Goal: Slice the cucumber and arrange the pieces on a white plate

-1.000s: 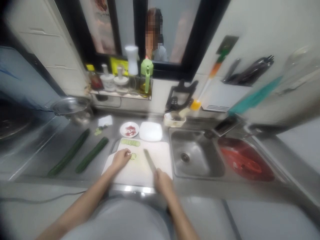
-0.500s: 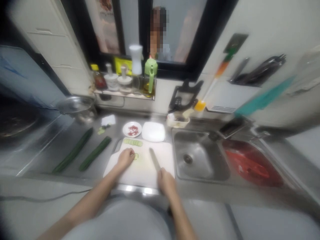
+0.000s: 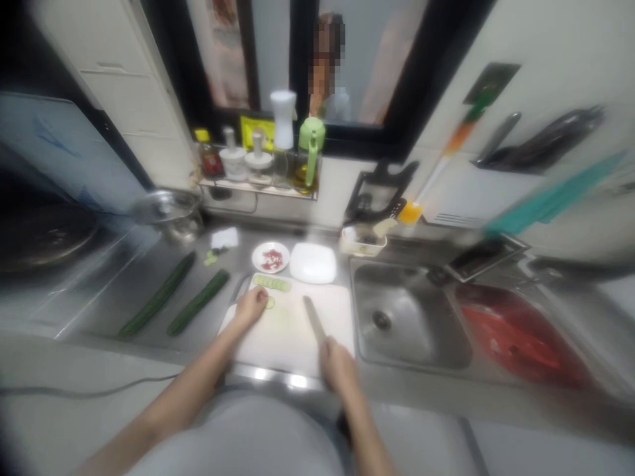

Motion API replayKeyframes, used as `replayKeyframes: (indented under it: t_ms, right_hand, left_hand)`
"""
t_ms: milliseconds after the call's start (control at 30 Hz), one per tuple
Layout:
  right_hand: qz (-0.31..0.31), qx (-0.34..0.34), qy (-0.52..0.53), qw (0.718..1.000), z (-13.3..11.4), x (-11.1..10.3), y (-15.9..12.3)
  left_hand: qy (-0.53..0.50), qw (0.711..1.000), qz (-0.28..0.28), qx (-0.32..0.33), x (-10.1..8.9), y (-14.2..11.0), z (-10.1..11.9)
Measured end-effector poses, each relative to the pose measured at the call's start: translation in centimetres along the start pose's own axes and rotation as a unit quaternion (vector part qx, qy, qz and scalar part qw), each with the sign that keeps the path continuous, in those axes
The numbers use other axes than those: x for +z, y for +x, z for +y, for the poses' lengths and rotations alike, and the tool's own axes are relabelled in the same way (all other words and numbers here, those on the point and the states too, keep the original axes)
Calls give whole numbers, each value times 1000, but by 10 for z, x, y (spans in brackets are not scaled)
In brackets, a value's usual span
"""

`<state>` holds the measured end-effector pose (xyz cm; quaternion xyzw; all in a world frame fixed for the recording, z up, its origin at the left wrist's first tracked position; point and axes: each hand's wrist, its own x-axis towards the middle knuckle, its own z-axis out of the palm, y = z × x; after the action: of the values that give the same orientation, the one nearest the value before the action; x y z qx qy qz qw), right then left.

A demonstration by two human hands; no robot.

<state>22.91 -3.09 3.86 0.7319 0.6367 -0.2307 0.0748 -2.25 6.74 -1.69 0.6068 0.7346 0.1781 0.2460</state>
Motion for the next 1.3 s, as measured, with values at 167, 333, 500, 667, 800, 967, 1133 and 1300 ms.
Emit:
replayKeyframes:
  t_ms: [167,333,500,667,800,967,1133,1300]
  right_hand:
    - [-2,3,-2,1000,0,0,0]
    - [1,-1,-9,1000,1,2,1]
    - [3,-1,-5,1000,1,2,2]
    - [1,2,-6,1000,0,1,2]
    - [-4,6,-11,1000,0,-1,2]
    - [-10,6,-3,1000,0,-2,3]
    - [-13,6,-6,1000,-1,-3,2]
    - [-14,9,-2,1000,-3,-5,1]
  left_hand:
    - [15,998,30,-46,-7,7,-11]
    - [11,997,33,-65,-11,12,-18]
    - [14,996,50,-72,-12,13,-22]
    - [33,995,54,-76,-13,13,-24]
    - [40,995,65,-64,-14,12,-25]
    - [52,995,68,-55,-16,11,-26]
    - [114,990,75,-39,-16,10,-23]
    - [132,988,72,-38,-17,9,-22]
